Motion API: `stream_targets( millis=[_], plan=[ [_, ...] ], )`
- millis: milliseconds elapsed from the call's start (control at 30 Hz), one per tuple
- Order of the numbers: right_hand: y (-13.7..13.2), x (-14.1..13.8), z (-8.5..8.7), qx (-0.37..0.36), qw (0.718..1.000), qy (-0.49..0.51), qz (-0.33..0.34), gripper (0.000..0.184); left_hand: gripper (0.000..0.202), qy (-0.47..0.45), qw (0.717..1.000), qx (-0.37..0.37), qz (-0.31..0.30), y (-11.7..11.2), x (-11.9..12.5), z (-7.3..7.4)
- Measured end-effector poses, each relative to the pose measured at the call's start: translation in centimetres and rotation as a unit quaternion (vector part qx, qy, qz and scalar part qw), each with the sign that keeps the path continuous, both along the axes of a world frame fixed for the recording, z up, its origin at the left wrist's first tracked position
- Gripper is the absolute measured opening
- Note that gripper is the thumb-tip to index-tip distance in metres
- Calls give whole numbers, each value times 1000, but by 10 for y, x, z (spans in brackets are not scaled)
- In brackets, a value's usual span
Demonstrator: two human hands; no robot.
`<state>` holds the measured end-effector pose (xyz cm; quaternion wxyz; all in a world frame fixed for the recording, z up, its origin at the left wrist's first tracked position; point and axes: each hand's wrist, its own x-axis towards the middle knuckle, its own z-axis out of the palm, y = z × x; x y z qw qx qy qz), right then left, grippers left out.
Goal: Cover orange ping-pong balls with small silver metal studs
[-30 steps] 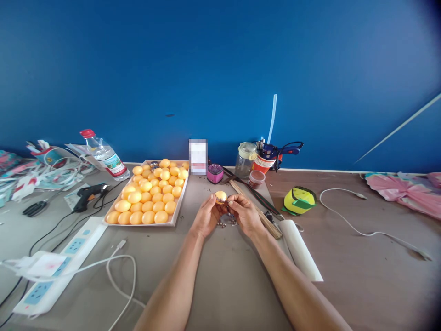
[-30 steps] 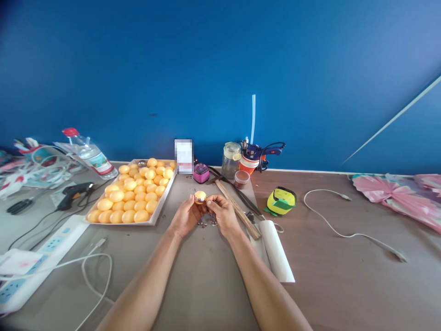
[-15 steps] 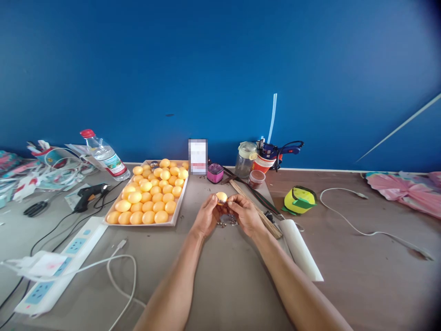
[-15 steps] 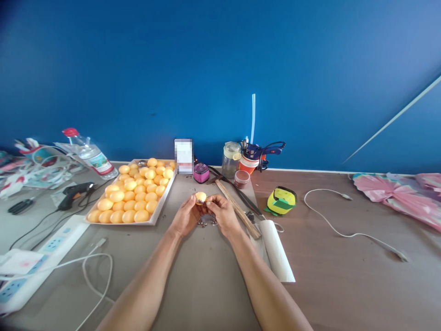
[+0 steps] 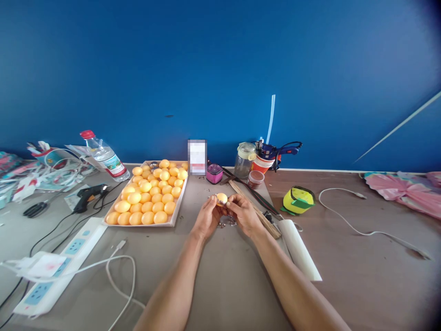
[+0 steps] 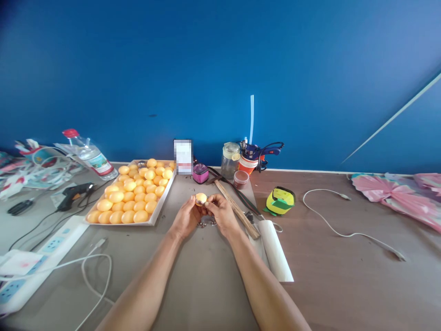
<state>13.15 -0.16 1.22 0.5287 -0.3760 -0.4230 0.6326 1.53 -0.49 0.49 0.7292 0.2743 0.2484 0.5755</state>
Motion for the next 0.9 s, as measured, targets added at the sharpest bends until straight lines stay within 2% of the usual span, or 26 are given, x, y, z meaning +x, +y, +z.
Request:
stream_targets(
  millis=[100,167,233,267,367,433,500,667,733,900],
  plan=[
    [6,7,-2,32,996,-80,-32,17,31,-29,998,-48,1,4,-5,-1],
    [10,14,-7,76,967,-222,-94,12,31,-46,997,-62,0,5,-9,-1],
    [11,18,-12,127,902,-390,-138,13,31,-59,996,-62,2,6,-12,0],
    [10,18,-14,141,864,-463,-137,18,30,-64,996,-60,2,6,-13,0],
    [5,15,-19,147,763,-623,-92,30,31,-72,996,-54,-3,5,-14,1],
    [2,12,-19,146,721,-674,-64,32,31,-74,996,-45,-7,5,-14,1],
    [0,10,-19,151,710,-686,-52,30,32,-75,997,-32,-4,5,-14,2],
    [3,11,-22,146,740,-652,-70,28,39,-75,997,-29,19,5,-16,3],
    [3,12,-23,145,743,-650,-71,30,40,-79,996,-28,27,5,-17,3],
    [0,10,-18,156,713,-682,-43,39,46,-57,997,-9,44,5,-17,4]
  ],
)
